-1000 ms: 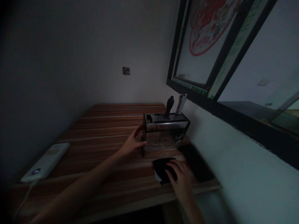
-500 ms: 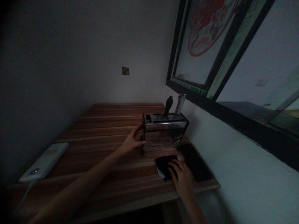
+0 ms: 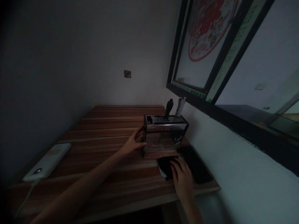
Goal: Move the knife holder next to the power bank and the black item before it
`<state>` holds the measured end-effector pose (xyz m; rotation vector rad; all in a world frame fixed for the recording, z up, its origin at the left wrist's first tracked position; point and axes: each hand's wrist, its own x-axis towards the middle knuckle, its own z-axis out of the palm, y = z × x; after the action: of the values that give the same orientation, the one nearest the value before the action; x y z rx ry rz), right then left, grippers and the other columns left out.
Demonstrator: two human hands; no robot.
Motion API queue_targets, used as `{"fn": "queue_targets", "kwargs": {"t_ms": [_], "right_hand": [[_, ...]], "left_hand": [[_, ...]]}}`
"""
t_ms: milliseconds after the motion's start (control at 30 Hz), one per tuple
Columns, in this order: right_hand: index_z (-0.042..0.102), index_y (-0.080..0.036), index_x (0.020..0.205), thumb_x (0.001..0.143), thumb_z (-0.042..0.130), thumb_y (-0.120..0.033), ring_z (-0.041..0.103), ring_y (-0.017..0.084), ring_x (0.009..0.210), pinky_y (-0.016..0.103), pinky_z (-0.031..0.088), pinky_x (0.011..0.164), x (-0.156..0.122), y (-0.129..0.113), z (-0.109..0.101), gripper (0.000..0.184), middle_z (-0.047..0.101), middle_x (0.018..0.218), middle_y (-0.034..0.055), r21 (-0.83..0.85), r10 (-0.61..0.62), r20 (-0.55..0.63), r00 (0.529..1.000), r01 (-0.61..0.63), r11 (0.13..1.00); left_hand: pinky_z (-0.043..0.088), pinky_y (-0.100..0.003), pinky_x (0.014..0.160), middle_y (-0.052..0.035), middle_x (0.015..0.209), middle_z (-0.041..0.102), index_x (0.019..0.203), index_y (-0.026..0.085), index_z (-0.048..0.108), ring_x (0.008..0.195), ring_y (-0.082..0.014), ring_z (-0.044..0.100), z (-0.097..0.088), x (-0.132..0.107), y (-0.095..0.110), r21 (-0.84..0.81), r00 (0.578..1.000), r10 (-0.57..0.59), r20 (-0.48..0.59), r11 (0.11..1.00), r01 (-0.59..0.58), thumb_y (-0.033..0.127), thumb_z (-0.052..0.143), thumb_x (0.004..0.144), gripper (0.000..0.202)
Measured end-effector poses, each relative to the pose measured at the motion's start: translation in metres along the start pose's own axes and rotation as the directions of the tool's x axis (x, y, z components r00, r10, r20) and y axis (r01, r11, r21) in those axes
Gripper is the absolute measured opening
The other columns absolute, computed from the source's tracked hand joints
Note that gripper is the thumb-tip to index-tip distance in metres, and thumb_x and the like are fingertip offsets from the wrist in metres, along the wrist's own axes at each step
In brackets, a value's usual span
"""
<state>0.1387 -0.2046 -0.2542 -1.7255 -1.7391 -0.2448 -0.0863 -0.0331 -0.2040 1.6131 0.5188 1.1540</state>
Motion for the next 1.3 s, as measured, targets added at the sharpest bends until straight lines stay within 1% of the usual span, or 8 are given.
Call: {"fn": "queue_targets", "kwargs": {"t_ms": [133,267,333,433,500,700,967,1300], "right_hand": [[0.059,-0.021,0.101,0.087,0.043,-0.029,0.05,0.023,0.105,0.041,0.038,0.092,0.02,-0.047,-0.009,0.023,0.058,0.107,0.0095,0.24,0.013,-0.058,0.998,0.001,0.971],[0.06,-0.021,0.093,0.088,0.042,-0.027,0.056,0.017,0.091,0.03,0.043,0.082,0.048,-0.116,0.001,0.019,0.062,0.093,0.0056,0.575,-0.137,0.082,0.987,0.066,0.816],[0.061,-0.021,0.089,0.089,0.043,-0.027,0.057,0.016,0.086,0.028,0.043,0.078,0.06,-0.147,0.015,0.02,0.063,0.087,0.0044,0.657,-0.309,0.205,0.929,0.103,0.746],[0.062,-0.019,0.075,0.088,0.044,-0.034,0.057,0.015,0.076,0.026,0.042,0.072,0.07,-0.174,0.044,0.027,0.063,0.076,0.003,0.75,-0.464,0.264,0.846,0.122,0.65],[0.06,-0.018,0.064,0.088,0.041,-0.04,0.056,0.013,0.064,0.024,0.041,0.065,0.07,-0.179,0.067,0.038,0.061,0.065,0.0017,0.798,-0.498,0.318,0.806,0.056,0.6],[0.051,-0.017,0.044,0.084,0.036,-0.056,0.045,0.009,0.041,0.022,0.036,0.049,0.061,-0.169,0.11,0.058,0.047,0.041,-0.0021,0.831,-0.372,0.49,0.788,-0.293,0.473],[0.053,-0.016,0.043,0.083,0.036,-0.058,0.046,0.008,0.041,0.02,0.035,0.046,0.062,-0.169,0.105,0.06,0.049,0.04,-0.0014,0.826,-0.37,0.538,0.757,-0.387,0.409],[0.052,-0.017,0.041,0.081,0.036,-0.061,0.045,0.009,0.039,0.021,0.034,0.044,0.061,-0.175,0.1,0.061,0.048,0.038,-0.0012,0.812,-0.313,0.557,0.77,-0.423,0.402]], "left_hand": [[0.029,-0.037,0.102,-0.0106,0.134,0.042,0.123,0.021,0.045,0.124,-0.0238,0.037,-0.008,-0.009,0.0,0.011,0.995,-0.032,-0.093,0.999,0.033,0.029,0.075,0.061,0.069],[0.037,-0.031,0.092,-0.0073,0.11,0.057,0.104,0.018,0.055,0.104,-0.018,0.052,-0.022,-0.031,-0.001,0.009,0.956,-0.083,-0.283,0.996,0.089,0.042,0.058,0.076,0.037],[0.042,-0.027,0.08,-0.0033,0.087,0.06,0.087,0.016,0.058,0.085,-0.0149,0.056,-0.028,-0.046,-0.003,0.004,0.931,-0.127,-0.342,0.991,0.137,0.047,0.054,0.077,0.032],[0.04,-0.021,0.057,0.0026,0.061,0.051,0.067,0.016,0.053,0.058,-0.0105,0.048,-0.036,-0.068,-0.007,-0.003,0.905,-0.198,-0.376,0.977,0.212,0.054,0.053,0.074,0.038],[0.035,-0.02,0.05,0.0045,0.055,0.044,0.061,0.017,0.049,0.052,-0.0089,0.042,-0.039,-0.077,-0.009,-0.005,0.893,-0.236,-0.384,0.967,0.253,0.057,0.054,0.071,0.042],[0.027,-0.019,0.043,0.0065,0.049,0.034,0.055,0.017,0.043,0.046,-0.0074,0.031,-0.035,-0.081,-0.018,-0.042,0.877,-0.326,-0.354,0.942,0.333,0.061,0.051,0.069,0.047],[0.027,-0.019,0.046,0.0059,0.052,0.033,0.055,0.017,0.042,0.049,-0.0081,0.031,-0.035,-0.083,-0.014,-0.045,0.867,-0.373,-0.331,0.924,0.38,0.059,0.05,0.071,0.045],[0.023,-0.02,0.044,0.0066,0.05,0.031,0.054,0.018,0.04,0.048,-0.0079,0.027,-0.035,-0.081,-0.007,-0.018,0.874,-0.383,-0.3,0.918,0.397,0.058,0.049,0.07,0.045]]}}
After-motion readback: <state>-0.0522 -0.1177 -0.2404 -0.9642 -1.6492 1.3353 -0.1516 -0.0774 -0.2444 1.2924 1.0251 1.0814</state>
